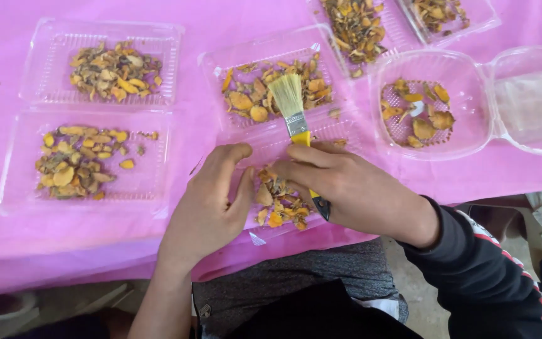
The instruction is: Sorting and packaging dried tea leaves into plastic containers and bags using hands and a small brush.
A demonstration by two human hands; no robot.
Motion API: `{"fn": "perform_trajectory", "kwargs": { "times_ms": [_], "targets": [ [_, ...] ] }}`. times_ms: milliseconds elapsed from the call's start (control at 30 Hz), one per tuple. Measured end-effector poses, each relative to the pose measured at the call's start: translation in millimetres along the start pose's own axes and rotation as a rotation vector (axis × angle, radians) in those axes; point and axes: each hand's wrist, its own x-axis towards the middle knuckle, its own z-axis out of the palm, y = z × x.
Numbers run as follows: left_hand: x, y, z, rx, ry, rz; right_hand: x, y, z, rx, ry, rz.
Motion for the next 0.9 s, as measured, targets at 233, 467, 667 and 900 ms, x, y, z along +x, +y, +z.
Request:
{"fn": "perform_trajectory", "kwargs": {
  "times_ms": [233,467,667,900],
  "targets": [
    [0.2,-6.9,0.3,-0.007,-0.003,0.042,8.5,-25.8,-1.7,0.042,0.008,-0.076],
    [1.4,-2.5,1.2,0.015,0.035,0.025,12.4,-9.2,5.8,0.048,-0.065,-0.105],
    [-12.3,8.0,17.1,-0.071,0.301,0.087,-9.3,-10.6,-2.1,0.253,0.264,-0.13],
    [4.8,55.7,19.8,-0.425,0.132,-0.222,-20.4,-6.4,0.6,0.1,0.601,-0.129]
  ]
}}
